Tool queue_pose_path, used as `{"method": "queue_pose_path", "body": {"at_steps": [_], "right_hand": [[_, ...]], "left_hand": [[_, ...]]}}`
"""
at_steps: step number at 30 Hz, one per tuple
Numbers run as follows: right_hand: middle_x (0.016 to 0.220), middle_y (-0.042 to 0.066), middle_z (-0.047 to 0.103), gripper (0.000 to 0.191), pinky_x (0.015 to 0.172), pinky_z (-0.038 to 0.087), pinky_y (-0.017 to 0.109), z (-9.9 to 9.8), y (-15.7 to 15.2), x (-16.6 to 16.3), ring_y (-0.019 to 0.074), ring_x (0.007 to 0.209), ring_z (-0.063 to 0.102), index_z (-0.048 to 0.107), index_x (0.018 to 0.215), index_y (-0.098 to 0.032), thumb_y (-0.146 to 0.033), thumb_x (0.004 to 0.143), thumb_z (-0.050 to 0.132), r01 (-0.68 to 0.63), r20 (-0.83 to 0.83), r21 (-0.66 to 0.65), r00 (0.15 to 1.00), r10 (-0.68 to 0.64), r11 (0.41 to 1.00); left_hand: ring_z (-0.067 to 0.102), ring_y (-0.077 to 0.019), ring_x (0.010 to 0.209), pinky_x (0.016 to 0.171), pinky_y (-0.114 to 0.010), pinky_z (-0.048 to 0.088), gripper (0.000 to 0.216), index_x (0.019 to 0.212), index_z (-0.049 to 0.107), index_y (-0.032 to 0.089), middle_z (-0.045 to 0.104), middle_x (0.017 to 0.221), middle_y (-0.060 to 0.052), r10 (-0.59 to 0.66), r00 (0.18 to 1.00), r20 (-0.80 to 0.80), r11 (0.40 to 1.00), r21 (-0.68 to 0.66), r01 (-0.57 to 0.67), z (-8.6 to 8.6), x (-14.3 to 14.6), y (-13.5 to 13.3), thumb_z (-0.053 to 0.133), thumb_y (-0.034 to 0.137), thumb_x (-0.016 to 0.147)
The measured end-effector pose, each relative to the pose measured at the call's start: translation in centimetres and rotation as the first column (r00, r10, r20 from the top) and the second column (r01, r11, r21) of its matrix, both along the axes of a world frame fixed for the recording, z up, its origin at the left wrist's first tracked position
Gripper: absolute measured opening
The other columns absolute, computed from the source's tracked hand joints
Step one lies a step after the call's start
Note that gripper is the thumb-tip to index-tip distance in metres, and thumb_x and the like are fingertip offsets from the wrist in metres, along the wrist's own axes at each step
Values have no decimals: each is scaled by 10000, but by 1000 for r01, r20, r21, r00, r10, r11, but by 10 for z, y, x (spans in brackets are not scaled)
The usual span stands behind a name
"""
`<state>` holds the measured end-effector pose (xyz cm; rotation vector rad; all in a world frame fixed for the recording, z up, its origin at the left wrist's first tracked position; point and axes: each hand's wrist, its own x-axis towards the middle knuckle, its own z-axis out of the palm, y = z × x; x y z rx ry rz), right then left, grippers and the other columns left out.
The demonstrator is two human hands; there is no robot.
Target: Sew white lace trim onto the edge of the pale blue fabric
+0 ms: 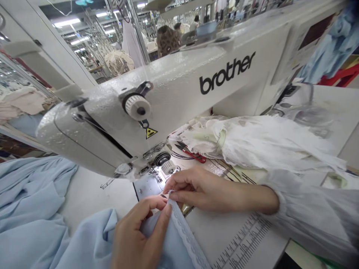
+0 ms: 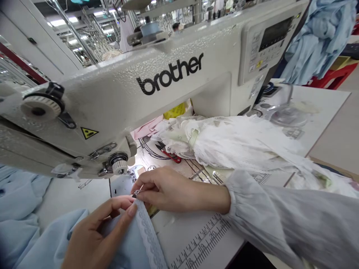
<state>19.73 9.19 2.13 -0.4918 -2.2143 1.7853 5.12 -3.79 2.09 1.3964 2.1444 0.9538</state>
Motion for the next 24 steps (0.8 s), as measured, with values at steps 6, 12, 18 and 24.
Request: {"method": "queue_pose_path", "body": {"at_steps": [6, 12, 18, 24], "right_hand": [[698, -6, 604, 147, 560, 405, 192, 3, 0, 1, 97, 630, 531, 645, 1004, -116, -134, 906, 537, 5, 7, 31, 1000, -6, 999], [689, -11, 575, 128, 530, 369, 179, 5, 1, 2, 83, 590, 457, 645, 970, -113, -110, 890, 545, 13, -11, 63, 1000, -12, 998], [683, -12, 580, 133, 523, 357, 180, 3, 0, 3, 83, 582, 459, 634, 981, -108, -126, 894, 535, 9, -33, 68, 999, -7, 998], [694, -8, 595, 153, 539, 363, 196, 3, -2, 2, 93, 594, 481, 636, 980, -112, -92, 872, 530, 12, -22, 72, 1000, -10, 997]], "left_hand": [[577, -144, 720, 690, -240, 447, 299, 752, 632, 276, 672, 799, 59, 73, 990, -122, 997, 32, -69, 1, -3, -4, 624, 574, 754], [629, -164, 853, 820, -264, 467, 324, 659, 646, 271, 663, 952, 27, -50, 973, -226, 998, 21, 56, -6, -4, -4, 602, 564, 788], [619, -191, 910, 846, -290, 459, 286, 672, 629, 267, 683, 915, 26, -14, 996, -87, 1000, 26, 16, -6, 1, -1, 610, 532, 779], [628, -190, 916, 911, -298, 445, 239, 676, 654, 273, 691, 962, 28, 33, 999, 20, 999, 34, -33, -2, 2, -1, 650, 501, 748]]}}
